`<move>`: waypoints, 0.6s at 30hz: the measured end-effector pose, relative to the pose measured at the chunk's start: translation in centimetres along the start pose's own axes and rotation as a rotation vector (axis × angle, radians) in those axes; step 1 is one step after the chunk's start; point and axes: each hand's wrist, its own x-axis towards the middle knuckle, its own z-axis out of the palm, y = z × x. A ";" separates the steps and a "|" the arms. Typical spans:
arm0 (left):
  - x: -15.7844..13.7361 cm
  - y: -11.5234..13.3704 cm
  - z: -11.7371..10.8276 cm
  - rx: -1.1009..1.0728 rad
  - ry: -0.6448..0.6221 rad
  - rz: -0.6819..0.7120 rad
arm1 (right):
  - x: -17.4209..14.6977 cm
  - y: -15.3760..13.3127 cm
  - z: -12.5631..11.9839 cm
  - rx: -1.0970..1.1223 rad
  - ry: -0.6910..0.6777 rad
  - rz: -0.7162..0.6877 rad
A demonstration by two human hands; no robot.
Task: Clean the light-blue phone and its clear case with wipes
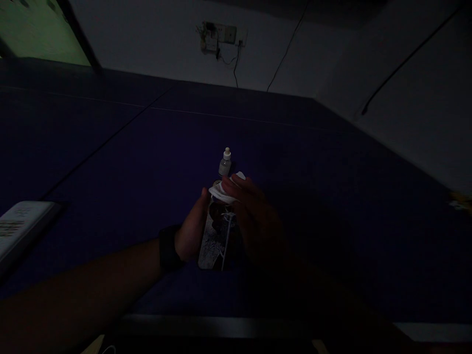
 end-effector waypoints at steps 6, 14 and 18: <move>-0.8 0.7 0.4 -0.034 0.029 -0.049 | -0.1 -0.2 -0.1 0.074 -0.170 -0.115; -0.6 0.7 0.1 0.149 0.100 -0.100 | 0.0 1.8 -1.4 0.477 0.214 0.519; -0.5 0.2 -0.2 0.274 0.184 -0.180 | 0.3 2.8 -1.0 0.288 0.443 0.487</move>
